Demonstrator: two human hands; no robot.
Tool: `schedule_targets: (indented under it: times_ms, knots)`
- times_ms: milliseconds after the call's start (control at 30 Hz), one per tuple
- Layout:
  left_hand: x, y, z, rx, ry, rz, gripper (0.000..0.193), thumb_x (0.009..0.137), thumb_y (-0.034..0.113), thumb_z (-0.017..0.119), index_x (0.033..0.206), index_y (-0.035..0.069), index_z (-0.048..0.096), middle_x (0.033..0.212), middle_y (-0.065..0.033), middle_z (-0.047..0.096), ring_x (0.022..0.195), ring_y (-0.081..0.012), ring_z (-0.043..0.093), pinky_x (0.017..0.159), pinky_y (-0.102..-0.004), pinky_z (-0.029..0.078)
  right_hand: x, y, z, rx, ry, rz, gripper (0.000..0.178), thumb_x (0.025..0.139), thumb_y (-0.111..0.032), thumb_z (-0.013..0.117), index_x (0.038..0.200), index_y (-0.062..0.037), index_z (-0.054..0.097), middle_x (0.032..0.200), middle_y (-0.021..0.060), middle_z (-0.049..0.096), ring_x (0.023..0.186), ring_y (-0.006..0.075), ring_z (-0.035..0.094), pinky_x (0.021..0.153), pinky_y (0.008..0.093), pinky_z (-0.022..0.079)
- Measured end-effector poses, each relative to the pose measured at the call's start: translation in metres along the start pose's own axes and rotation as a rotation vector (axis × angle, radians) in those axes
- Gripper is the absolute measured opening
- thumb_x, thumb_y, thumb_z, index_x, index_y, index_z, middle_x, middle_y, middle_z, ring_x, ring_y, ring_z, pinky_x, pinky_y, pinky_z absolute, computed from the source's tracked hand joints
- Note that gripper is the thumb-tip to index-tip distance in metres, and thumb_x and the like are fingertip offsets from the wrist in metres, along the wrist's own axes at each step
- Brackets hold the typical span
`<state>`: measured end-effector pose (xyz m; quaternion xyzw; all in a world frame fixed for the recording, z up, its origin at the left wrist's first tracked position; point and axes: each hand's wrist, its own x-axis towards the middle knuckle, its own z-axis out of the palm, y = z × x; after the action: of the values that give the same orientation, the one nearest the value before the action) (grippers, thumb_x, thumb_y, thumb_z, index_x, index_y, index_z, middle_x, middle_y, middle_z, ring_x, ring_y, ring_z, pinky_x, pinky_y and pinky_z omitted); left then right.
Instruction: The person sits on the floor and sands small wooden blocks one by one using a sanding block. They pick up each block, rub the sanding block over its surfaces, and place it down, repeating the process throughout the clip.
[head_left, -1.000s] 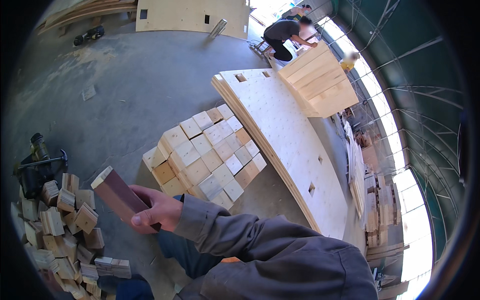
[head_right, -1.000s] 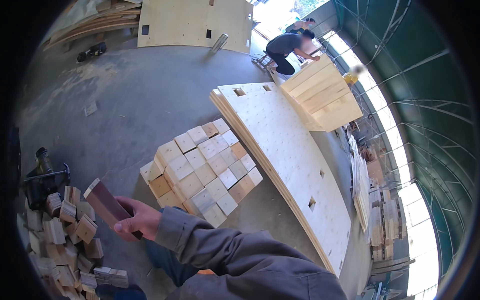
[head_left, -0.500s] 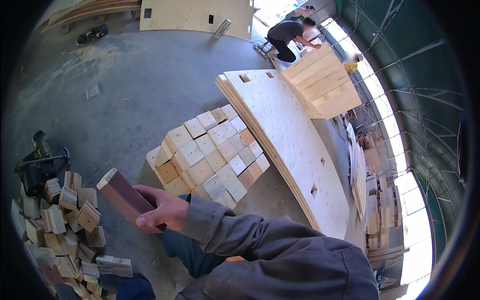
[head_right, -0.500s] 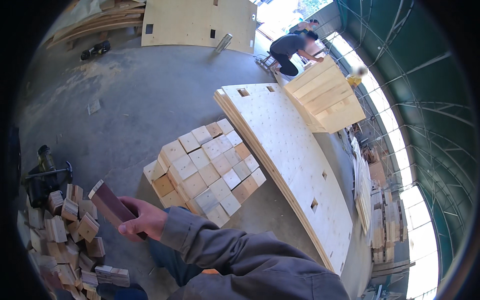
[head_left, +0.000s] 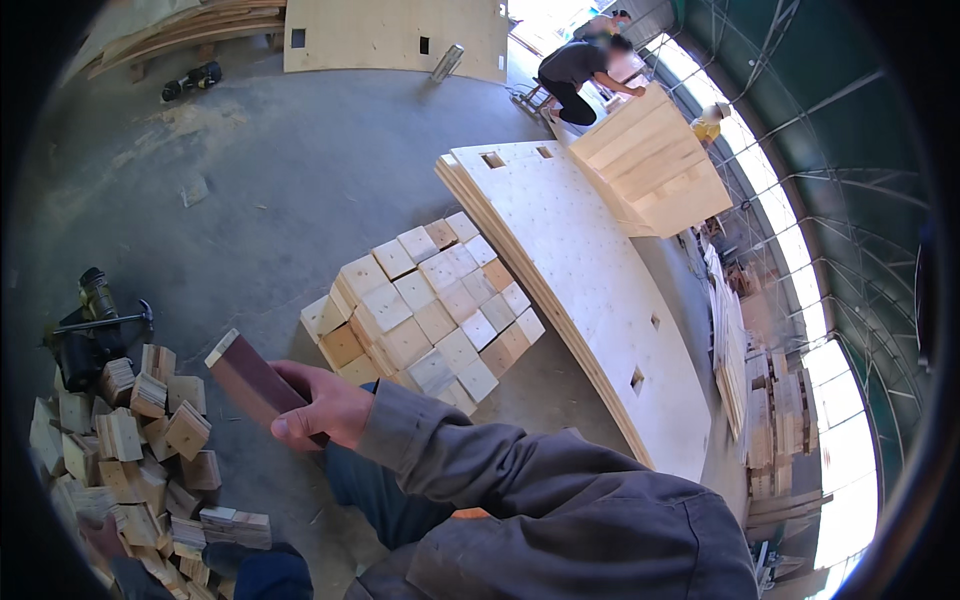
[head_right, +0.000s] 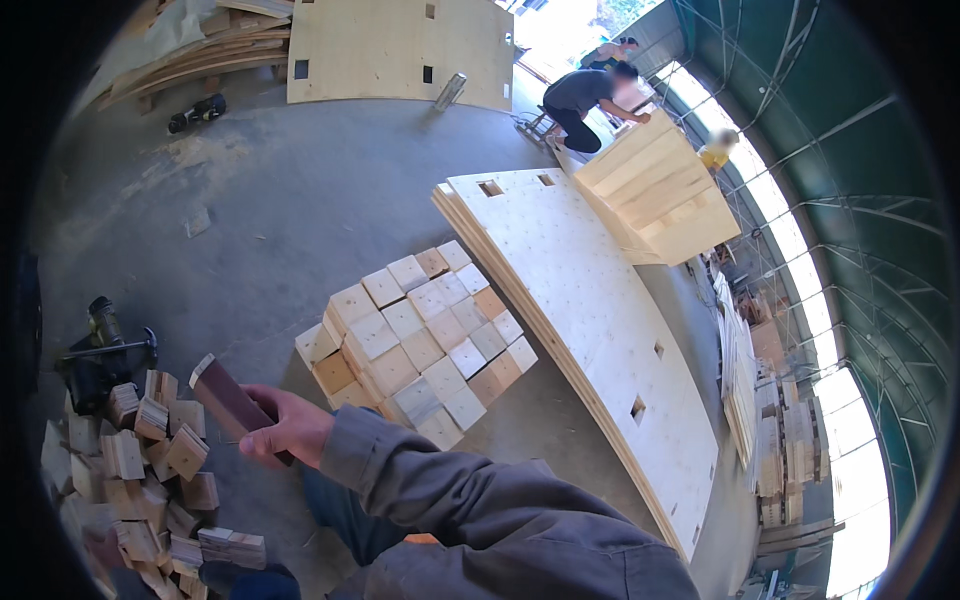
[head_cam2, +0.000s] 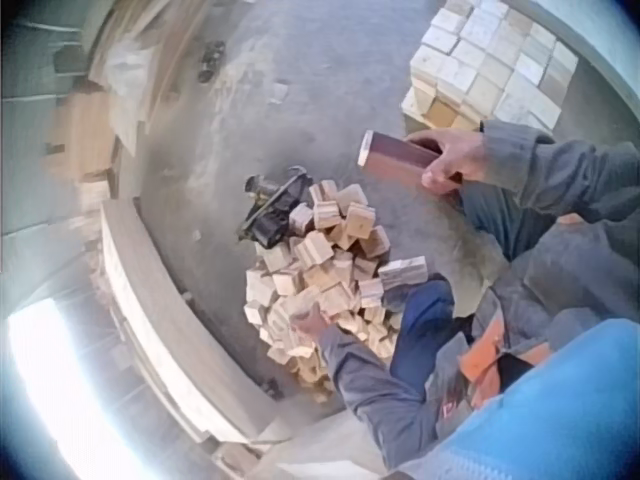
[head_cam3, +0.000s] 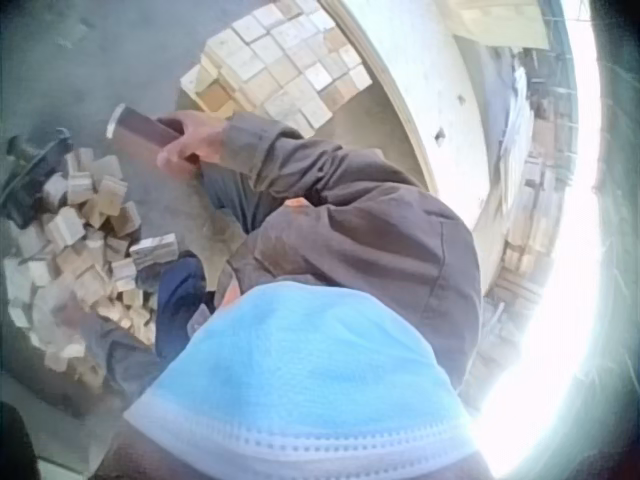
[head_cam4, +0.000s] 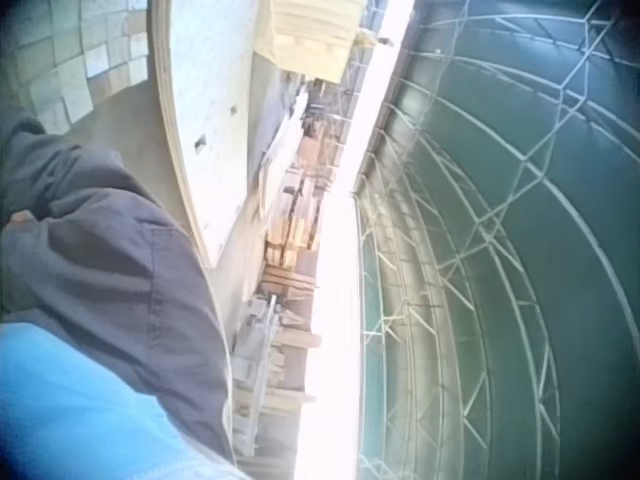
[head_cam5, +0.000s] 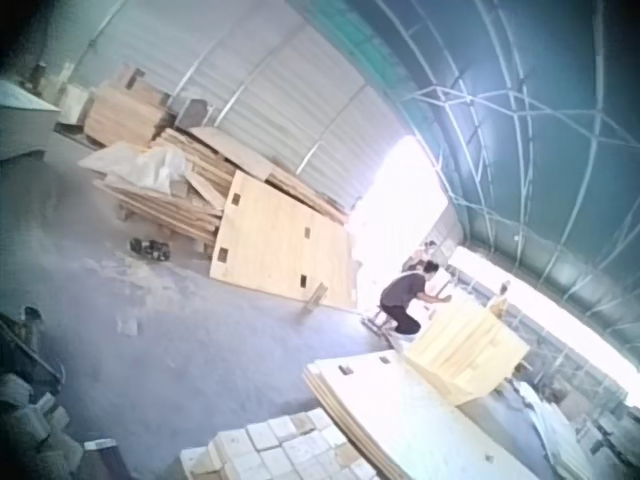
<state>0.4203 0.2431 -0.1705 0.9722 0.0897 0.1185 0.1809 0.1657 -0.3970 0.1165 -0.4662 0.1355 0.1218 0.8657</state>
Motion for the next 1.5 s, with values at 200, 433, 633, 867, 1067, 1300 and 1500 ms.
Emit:
schedule_targets:
  times_ms: [200, 433, 633, 867, 1067, 1300, 1500]
  knots:
    - [0.000, 0.039, -0.043, -0.702, -0.362, -0.058, 0.078, 0.078, 0.004, 0.074, 0.146, -0.002, 0.037, 0.133, -0.0182, 0.051, 0.113, -0.0285, 0.057, 0.087, -0.0345, 0.054, -0.008, 0.004, 0.001, -0.101, 0.034, -0.076, 0.086, 0.073, -0.018, 0.080, 0.146, -0.0038, 0.038, 0.122, 0.0109, 0.053, 0.111, 0.0199, 0.051, 0.096, 0.0341, 0.041]
    - [-0.116, 0.213, -0.179, -0.923, -0.553, 0.030, 0.084, 0.068, 0.006, 0.071, 0.145, -0.002, 0.039, 0.124, -0.0147, 0.057, 0.096, -0.0217, 0.062, 0.073, -0.0317, 0.056, -0.016, 0.024, -0.004, -0.175, 0.050, -0.142, 0.082, 0.074, -0.020, 0.080, 0.144, -0.0026, 0.040, 0.119, 0.0107, 0.055, 0.110, 0.0209, 0.052, 0.095, 0.0352, 0.042]
    - [-0.225, 0.284, -0.222, -1.009, -0.660, 0.162, 0.089, 0.059, 0.013, 0.073, 0.140, -0.008, 0.042, 0.122, -0.0160, 0.059, 0.106, -0.0225, 0.060, 0.088, -0.0348, 0.053, -0.031, 0.047, 0.003, -0.214, 0.073, -0.117, 0.079, 0.076, -0.026, 0.079, 0.142, -0.0012, 0.043, 0.121, 0.0113, 0.058, 0.107, 0.0216, 0.055, 0.093, 0.0342, 0.044]
    - [-0.322, 0.325, -0.223, -0.955, -0.694, 0.280, 0.092, 0.058, 0.019, 0.084, 0.136, -0.011, 0.045, 0.121, -0.0159, 0.057, 0.105, -0.0218, 0.059, 0.087, -0.0352, 0.052, -0.048, 0.116, 0.018, -0.308, 0.057, -0.062, 0.083, 0.072, -0.036, 0.083, 0.139, -0.0024, 0.049, 0.120, 0.0139, 0.062, 0.105, 0.0206, 0.058, 0.089, 0.0337, 0.046]
    - [-0.339, 0.296, -0.202, -0.737, -0.518, 0.417, 0.091, 0.055, 0.024, 0.086, 0.130, -0.012, 0.049, 0.119, -0.0173, 0.056, 0.107, -0.0257, 0.057, 0.093, -0.0372, 0.048, -0.050, 0.142, 0.025, -0.276, 0.030, 0.014, 0.090, 0.069, -0.034, 0.088, 0.141, -0.0005, 0.045, 0.105, 0.0109, 0.069, 0.087, 0.0182, 0.065, 0.074, 0.0317, 0.052]
    - [-0.347, 0.321, -0.223, -0.641, -0.528, 0.488, 0.091, 0.054, 0.022, 0.086, 0.131, -0.009, 0.049, 0.123, -0.0209, 0.053, 0.112, -0.0330, 0.055, 0.098, -0.0407, 0.045, -0.036, 0.169, 0.011, -0.384, 0.042, 0.030, 0.101, 0.067, -0.032, 0.090, 0.148, -0.0036, 0.037, 0.110, 0.0135, 0.067, 0.091, 0.0205, 0.066, 0.075, 0.0334, 0.054]
    - [-0.343, 0.332, -0.229, -0.688, -0.506, 0.490, 0.093, 0.054, 0.020, 0.085, 0.134, -0.006, 0.046, 0.128, -0.0207, 0.051, 0.117, -0.0342, 0.052, 0.102, -0.0416, 0.043, -0.025, 0.167, 0.010, -0.363, 0.029, 0.011, 0.099, 0.065, -0.025, 0.088, 0.148, -0.0062, 0.039, 0.119, 0.0159, 0.064, 0.101, 0.0245, 0.064, 0.087, 0.0374, 0.052]
